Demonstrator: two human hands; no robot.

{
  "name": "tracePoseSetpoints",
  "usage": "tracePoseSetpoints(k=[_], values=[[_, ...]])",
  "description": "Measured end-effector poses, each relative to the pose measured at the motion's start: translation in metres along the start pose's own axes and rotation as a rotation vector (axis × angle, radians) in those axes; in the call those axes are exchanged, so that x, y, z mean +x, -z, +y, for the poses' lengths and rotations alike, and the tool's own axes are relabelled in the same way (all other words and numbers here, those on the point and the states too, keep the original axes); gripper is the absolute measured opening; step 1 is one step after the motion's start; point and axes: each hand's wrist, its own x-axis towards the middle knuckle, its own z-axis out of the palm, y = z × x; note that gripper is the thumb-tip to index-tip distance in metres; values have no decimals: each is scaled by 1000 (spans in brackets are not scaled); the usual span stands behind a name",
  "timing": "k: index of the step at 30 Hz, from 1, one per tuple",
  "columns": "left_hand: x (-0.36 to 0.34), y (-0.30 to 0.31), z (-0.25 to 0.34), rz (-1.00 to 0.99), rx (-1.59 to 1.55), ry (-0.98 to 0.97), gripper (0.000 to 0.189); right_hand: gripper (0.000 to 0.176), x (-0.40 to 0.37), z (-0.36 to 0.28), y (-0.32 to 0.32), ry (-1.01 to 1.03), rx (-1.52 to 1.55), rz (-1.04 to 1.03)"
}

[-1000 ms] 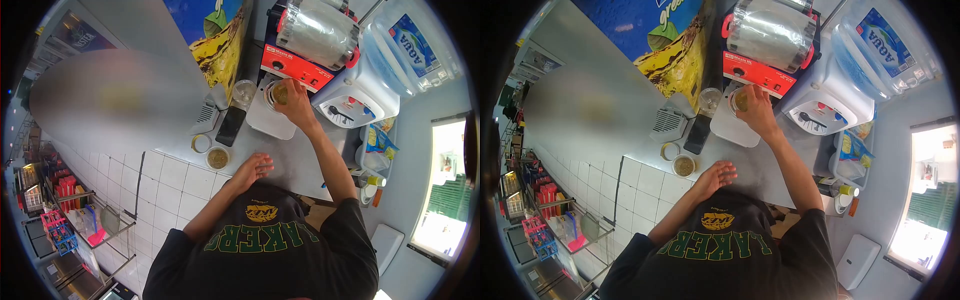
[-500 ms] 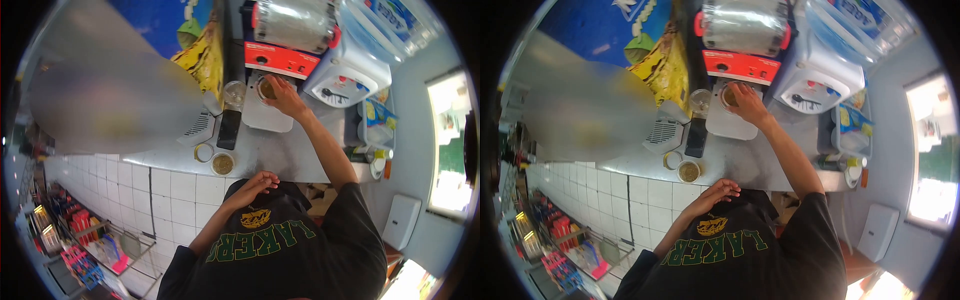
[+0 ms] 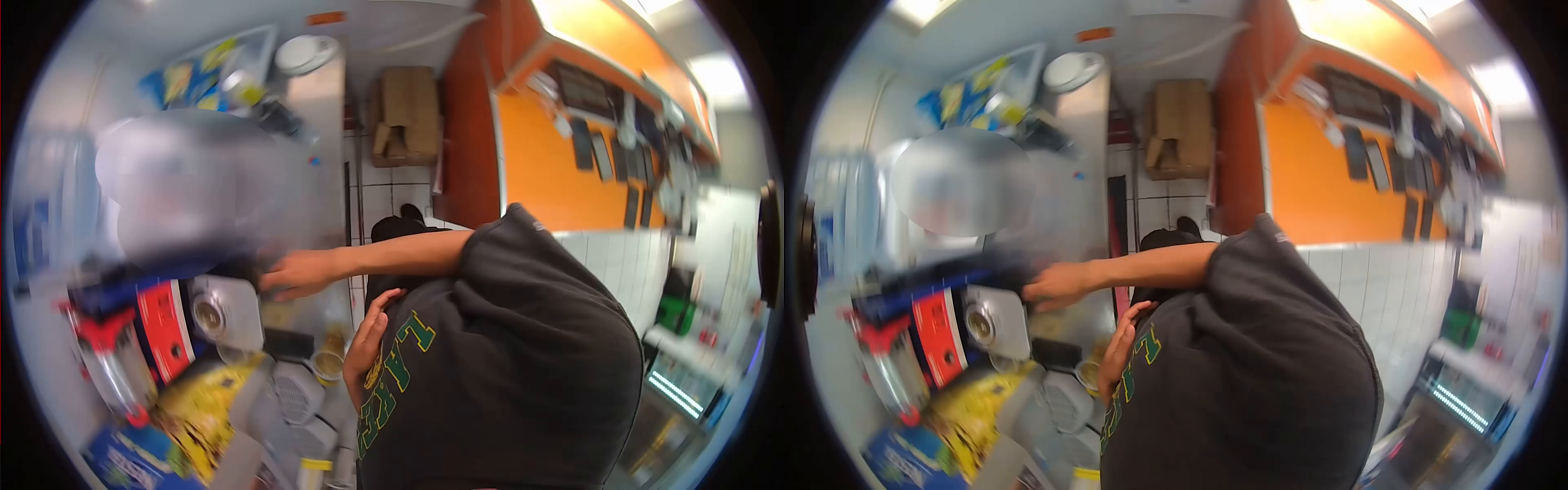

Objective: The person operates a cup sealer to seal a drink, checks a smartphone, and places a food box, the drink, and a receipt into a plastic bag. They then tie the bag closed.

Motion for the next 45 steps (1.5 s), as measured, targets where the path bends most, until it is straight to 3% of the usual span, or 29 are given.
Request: tracePoseSetpoints(k=[1, 3, 5, 7, 9, 10, 11, 13, 14, 16, 19, 22, 25, 28, 31, 34, 38, 40, 45], values=[[12, 0, 4, -21, -7, -19, 51, 35, -43, 16, 12, -129, 78, -29], [36, 0, 13, -141, 41, 48, 50, 33, -130, 62, 16, -315, 70, 173], [57, -1, 16, -269, 125, 157, 51, 35, -217, 68, 36, -619, 25, 326], [79, -5, 22, -332, 176, 188, 50, 33, -298, 59, 60, -766, 46, 626], [105, 0, 16, -238, 135, 229, 46, 31, -377, 64, 79, -963, -118, 989], [119, -1, 11, -56, -31, 283, 41, 30, -417, 66, 90, -1030, -199, 1194], [132, 2, 2, -74, -18, 292, 41, 34, -463, 85, 93, -972, -505, 1374], [164, 16, -23, 340, 314, 270, 37, 37, -523, 62, 123, -1248, -254, 1586], [176, 24, -41, 314, 331, 269, 37, 38, -558, 68, 128, -1249, -356, 1671], [188, 50, -79, 388, 910, 125, 37, 40, -622, 78, 132, -1282, -530, 1817], [198, 76, -123, 248, 760, 261, 36, 44, -709, 74, 131, -1398, -696, 1975], [195, 163, -208, 222, 884, 293, 35, 48, -791, 63, 127, -1514, -741, 2062], [208, 155, -182, 384, 631, 432, 34, 52, -850, 56, 119, -1617, -824, 1950], [223, 125, -138, 391, 737, 581, 34, 55, -882, 45, 123, -1687, -764, 1933], [241, 98, -110, 398, 892, 622, 35, 58, -899, 47, 115, -1771, -915, 1880], [258, 86, -102, 380, 882, 568, 35, 58, -893, 50, 106, -1904, -758, 1772], [274, 60, -96, 335, 873, 510, 34, 56, -884, 40, 113, -1869, -651, 1844], [278, 52, -90, 338, 934, 567, 33, 55, -882, 35, 117, -1762, -792, 1950], [279, 64, -98, 314, 967, 593, 34, 53, -892, 37, 126, -1573, -844, 1890]])
